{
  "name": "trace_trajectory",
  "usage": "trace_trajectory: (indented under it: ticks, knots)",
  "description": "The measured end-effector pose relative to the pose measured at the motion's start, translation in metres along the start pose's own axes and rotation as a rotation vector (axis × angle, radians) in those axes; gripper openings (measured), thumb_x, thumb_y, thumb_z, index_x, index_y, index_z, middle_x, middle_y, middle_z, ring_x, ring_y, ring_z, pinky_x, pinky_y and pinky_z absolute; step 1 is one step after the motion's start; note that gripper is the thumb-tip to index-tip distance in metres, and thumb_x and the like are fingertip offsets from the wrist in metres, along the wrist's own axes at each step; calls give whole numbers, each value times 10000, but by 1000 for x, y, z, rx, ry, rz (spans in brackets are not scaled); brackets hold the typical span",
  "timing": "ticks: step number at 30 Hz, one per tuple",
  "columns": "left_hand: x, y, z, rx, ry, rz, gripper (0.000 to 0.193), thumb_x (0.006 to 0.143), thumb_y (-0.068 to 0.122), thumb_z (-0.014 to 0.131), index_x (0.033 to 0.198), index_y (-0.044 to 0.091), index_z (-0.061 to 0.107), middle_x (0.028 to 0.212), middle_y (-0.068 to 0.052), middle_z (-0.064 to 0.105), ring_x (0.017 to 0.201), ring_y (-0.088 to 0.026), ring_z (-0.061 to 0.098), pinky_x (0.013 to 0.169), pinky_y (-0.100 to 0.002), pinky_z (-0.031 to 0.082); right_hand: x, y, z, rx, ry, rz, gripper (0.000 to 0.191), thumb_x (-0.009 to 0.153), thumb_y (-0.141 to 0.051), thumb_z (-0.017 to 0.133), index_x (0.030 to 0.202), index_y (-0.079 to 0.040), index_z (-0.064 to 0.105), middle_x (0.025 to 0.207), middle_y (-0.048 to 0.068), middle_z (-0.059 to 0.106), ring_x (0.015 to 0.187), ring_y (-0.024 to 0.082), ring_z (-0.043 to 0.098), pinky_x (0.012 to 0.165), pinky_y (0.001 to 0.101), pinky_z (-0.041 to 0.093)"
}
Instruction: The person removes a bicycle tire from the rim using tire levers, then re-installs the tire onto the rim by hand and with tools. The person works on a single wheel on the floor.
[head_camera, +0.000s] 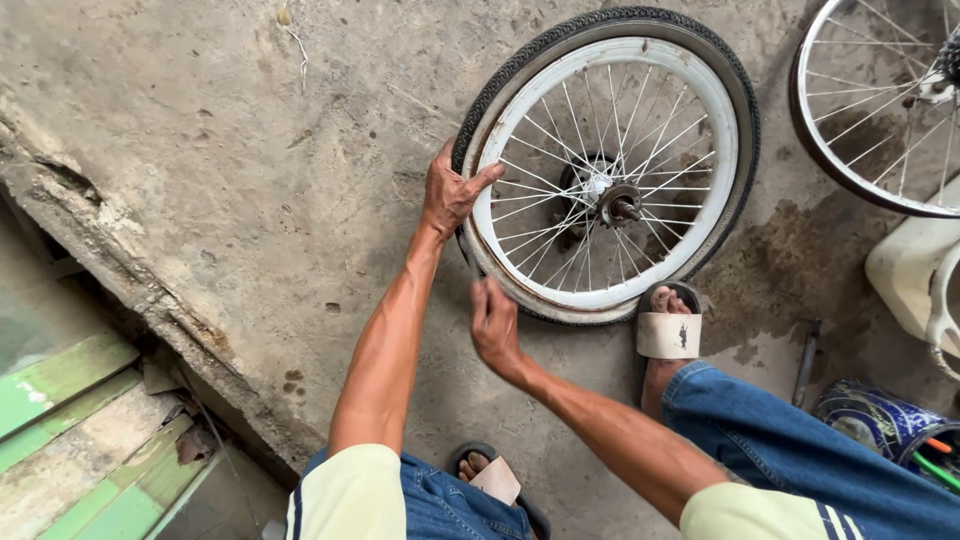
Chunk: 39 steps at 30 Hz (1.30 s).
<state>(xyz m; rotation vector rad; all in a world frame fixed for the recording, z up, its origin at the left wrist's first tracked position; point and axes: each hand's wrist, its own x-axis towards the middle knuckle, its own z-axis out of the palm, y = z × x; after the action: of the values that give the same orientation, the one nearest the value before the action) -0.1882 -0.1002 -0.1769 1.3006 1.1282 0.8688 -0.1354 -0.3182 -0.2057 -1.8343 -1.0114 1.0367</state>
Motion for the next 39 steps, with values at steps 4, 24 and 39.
trace_trajectory:
  ticks: [4, 24, 39]
  knots:
    - [-2, -4, 1, -54, -28, -203, 685, 806, 505, 767, 1225, -5, 585, 981, -169, 744, 757, -274, 761, 690, -412, 681, -44, 7, -17, -281, -307, 175, 313, 1083, -305, 548, 994, -6, 541, 717, 226, 550, 614, 359, 536, 556, 465, 417]
    - [-92, -27, -18, 1340, -549, 943, 334, 889, 221, 676, 1211, 132, 665, 1249, -45, 585, 1328, -240, 483, 1248, -518, 180, -3, 9, -73, -583, 16, -336, 606, 783, -136, 837, 1294, -29, 529, 1268, 193, 556, 1187, 364, 521, 989, 492, 377]
    - [-84, -28, 8, 1389, -756, 800, 96, 905, 153, 655, 943, 98, 724, 952, -39, 642, 1162, -239, 562, 1185, -545, 235, 16, 34, -83, -555, -127, -280, 423, 742, -93, 809, 1139, -81, 662, 1016, 73, 663, 989, 269, 612, 902, 431, 379]
